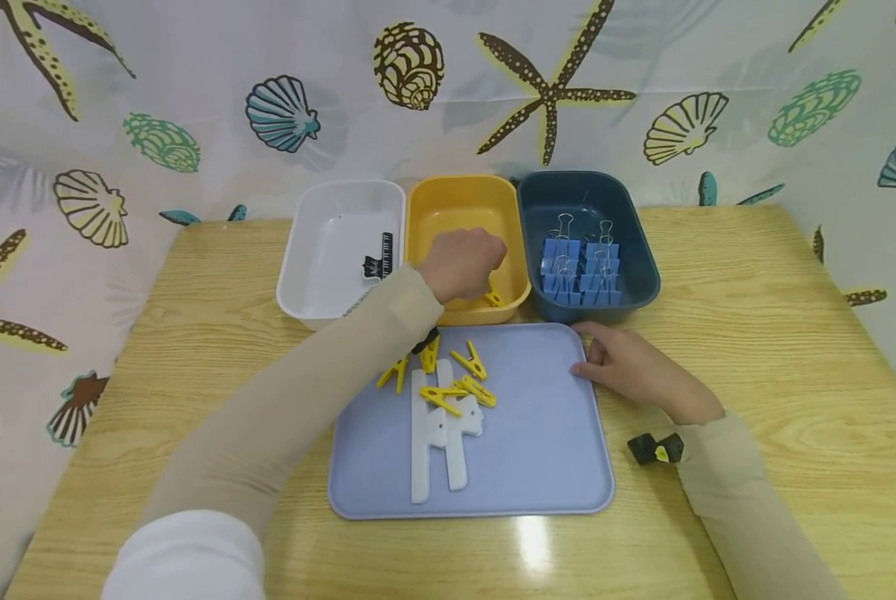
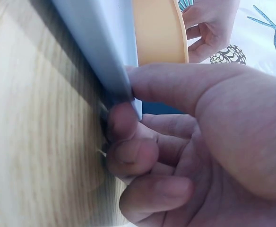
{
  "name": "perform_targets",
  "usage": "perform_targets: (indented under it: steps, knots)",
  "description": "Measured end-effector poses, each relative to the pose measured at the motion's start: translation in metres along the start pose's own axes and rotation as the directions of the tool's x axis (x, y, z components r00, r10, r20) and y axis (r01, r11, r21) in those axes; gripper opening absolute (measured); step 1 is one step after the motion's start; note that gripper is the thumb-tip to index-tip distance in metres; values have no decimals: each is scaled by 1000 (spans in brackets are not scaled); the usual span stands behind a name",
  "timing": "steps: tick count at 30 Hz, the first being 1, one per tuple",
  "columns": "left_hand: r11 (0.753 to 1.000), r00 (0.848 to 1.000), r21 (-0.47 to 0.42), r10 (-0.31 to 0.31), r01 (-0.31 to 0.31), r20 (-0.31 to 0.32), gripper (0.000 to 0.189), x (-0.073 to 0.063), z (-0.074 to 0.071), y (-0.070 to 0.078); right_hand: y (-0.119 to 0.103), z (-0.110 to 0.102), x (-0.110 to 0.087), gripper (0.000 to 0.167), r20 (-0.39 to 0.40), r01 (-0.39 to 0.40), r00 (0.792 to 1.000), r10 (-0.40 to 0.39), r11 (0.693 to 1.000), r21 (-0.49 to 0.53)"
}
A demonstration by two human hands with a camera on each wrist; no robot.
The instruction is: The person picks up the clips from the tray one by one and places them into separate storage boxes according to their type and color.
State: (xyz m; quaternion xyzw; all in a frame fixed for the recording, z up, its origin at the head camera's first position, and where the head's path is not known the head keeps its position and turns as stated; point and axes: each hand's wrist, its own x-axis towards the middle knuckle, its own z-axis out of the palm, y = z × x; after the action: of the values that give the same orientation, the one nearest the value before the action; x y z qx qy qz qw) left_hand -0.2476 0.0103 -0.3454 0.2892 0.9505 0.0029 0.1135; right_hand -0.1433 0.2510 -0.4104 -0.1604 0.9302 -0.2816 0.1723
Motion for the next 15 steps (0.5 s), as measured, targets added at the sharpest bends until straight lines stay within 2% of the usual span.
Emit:
perform_targets:
  steps: [15]
  knots:
    - [1000,1000,-18,8,-8,-3,23,-10,-6,-3,1,0,0,52,2,-5,1000,5,1000,-6]
